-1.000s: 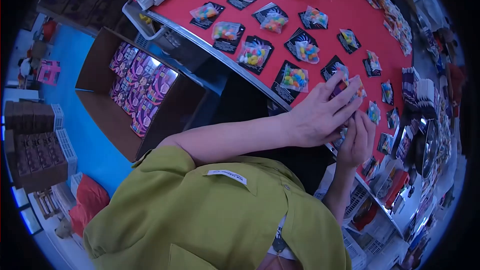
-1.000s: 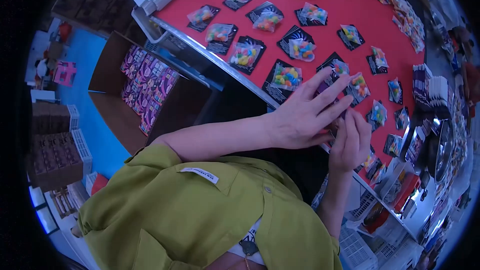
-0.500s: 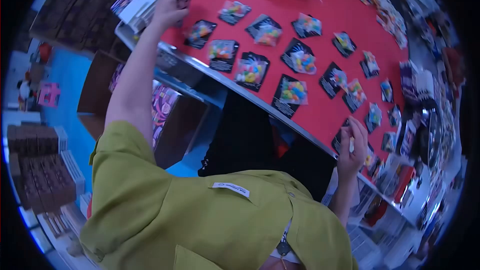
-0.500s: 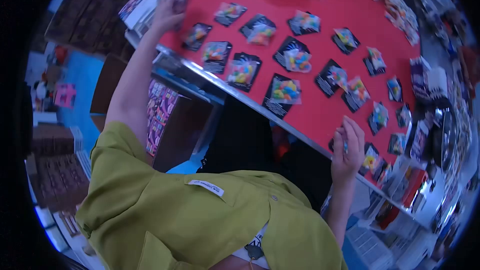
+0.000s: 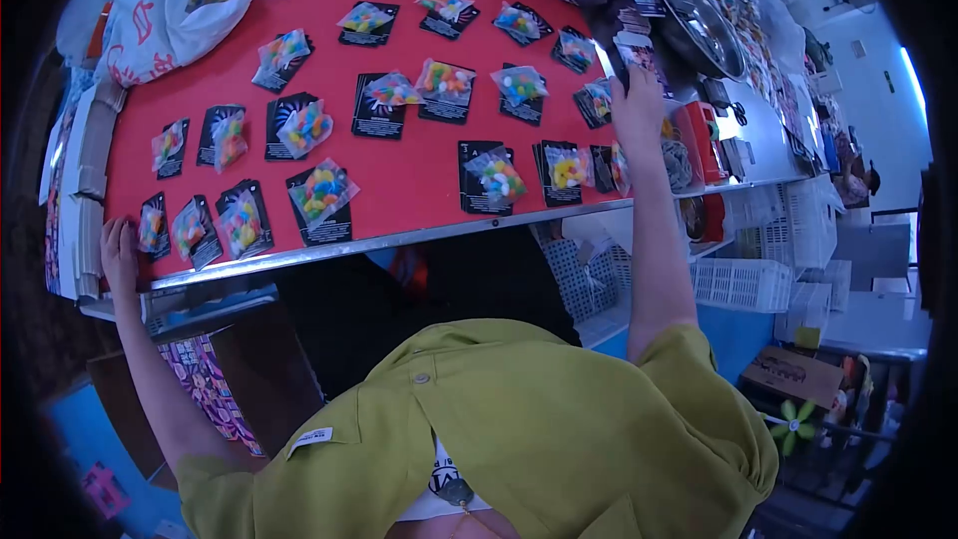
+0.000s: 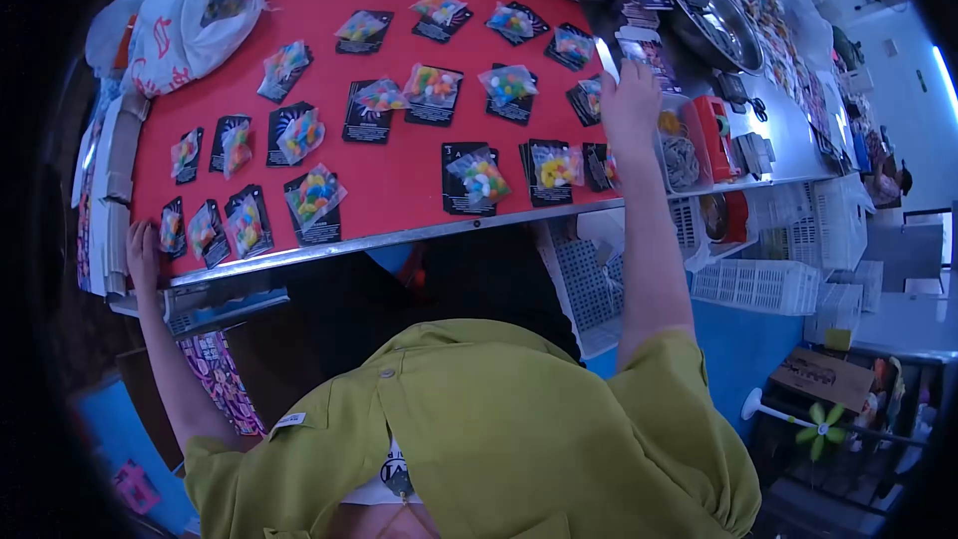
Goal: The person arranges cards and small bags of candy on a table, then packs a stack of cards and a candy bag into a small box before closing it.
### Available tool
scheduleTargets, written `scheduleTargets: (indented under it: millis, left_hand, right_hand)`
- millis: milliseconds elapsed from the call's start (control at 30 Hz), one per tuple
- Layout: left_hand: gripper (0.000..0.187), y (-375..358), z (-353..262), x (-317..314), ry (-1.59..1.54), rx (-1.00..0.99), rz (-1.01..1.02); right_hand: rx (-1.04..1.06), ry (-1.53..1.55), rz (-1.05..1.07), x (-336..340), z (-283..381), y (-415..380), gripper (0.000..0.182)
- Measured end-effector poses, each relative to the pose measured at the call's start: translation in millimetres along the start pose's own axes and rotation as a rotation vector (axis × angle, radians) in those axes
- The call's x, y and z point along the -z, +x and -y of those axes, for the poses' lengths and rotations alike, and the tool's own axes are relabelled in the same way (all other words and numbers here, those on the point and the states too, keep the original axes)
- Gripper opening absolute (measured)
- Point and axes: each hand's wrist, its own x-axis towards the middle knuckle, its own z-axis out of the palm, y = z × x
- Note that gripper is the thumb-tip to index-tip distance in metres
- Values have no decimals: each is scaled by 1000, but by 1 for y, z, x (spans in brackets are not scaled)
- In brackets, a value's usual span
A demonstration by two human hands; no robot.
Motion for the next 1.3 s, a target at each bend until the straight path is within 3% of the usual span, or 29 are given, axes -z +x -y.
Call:
scheduleTargets:
  millis: [67, 133, 167, 233, 267, 333, 433, 500, 633, 667, 700, 767, 833, 900, 933, 1000, 1033, 1100, 1167, 1200, 1233, 1300]
  left_hand:
    - [32, 1, -8, 2, -137, 53, 18]
    - [33, 0, -7, 5, -267, 103, 31]
    - [33, 0, 1, 2, -240, 114, 12]
    - [34, 1, -1, 3, -215, 121, -8]
    - [36, -2, -9, 4, -241, 173, -15]
    - [38, -8, -22, 8, -262, 227, -18]
    - [43, -5, -48, 14, -315, 122, -185]
    - [45, -2, -82, 31, -166, 124, -443]
    - [43, -6, -227, 41, -526, 2, -557]
    - [42, -8, -261, 39, -654, -112, -485]
    - [41, -10, -293, 37, -780, -232, -414]
    - [43, -23, -345, 15, -1168, -160, -166]
    - [56, -35, -401, -5, -1425, -136, 89]
    - [72, -48, -443, -37, -1786, -1, 324]
    - [72, -55, -460, -47, -1789, -11, 330]
    - [79, -64, -487, -60, -1978, 59, 635]
    - [78, -66, -490, -59, -2015, 154, 738]
    - [75, -70, -495, -41, -2041, 311, 835]
    - [70, -77, -486, -40, -2099, 164, 881]
    - [67, -86, -472, -44, -2055, 368, 777]
    - [62, -92, -463, -48, -2006, 366, 843]
    - [46, -97, -452, -52, -2008, 490, 1004]
  right_hand:
    - [-54, -143, 55, -15, -22, 23, 34]
    - [-168, -449, 249, -28, -34, 43, 31]
    - [-178, -441, 246, -34, -36, 51, 31]
    - [-297, -347, 572, -40, -42, 63, 27]
    - [-300, -346, 573, -39, -41, 64, 27]
    - [-111, -385, 549, -31, -27, 65, 24]
    - [-96, -385, 518, -20, -22, 64, 23]
    - [-62, -411, 488, -23, -24, 64, 22]
    - [14, -424, 311, -23, -27, 59, 17]
    - [21, -422, 298, -24, -27, 59, 17]
    - [41, -478, 118, -26, -27, 59, 15]
    - [149, -481, -224, -10, -17, 54, 9]
    - [254, -272, -392, 23, 28, 36, 6]
    - [389, 22, -394, 48, 83, 4, 7]
    - [476, 254, -404, 65, 114, -16, 8]
    - [561, 670, -291, 80, 164, -62, 12]
    - [682, 794, -151, 89, 177, -77, 19]
    - [681, 1049, 121, 99, 194, -94, 33]
    - [667, 1046, 131, 95, 185, -86, 38]
    - [661, 1061, 161, 91, 182, -83, 43]
    - [646, 1029, 27, 82, 181, -77, 47]
    - [654, 1001, 42, 66, 185, -72, 43]
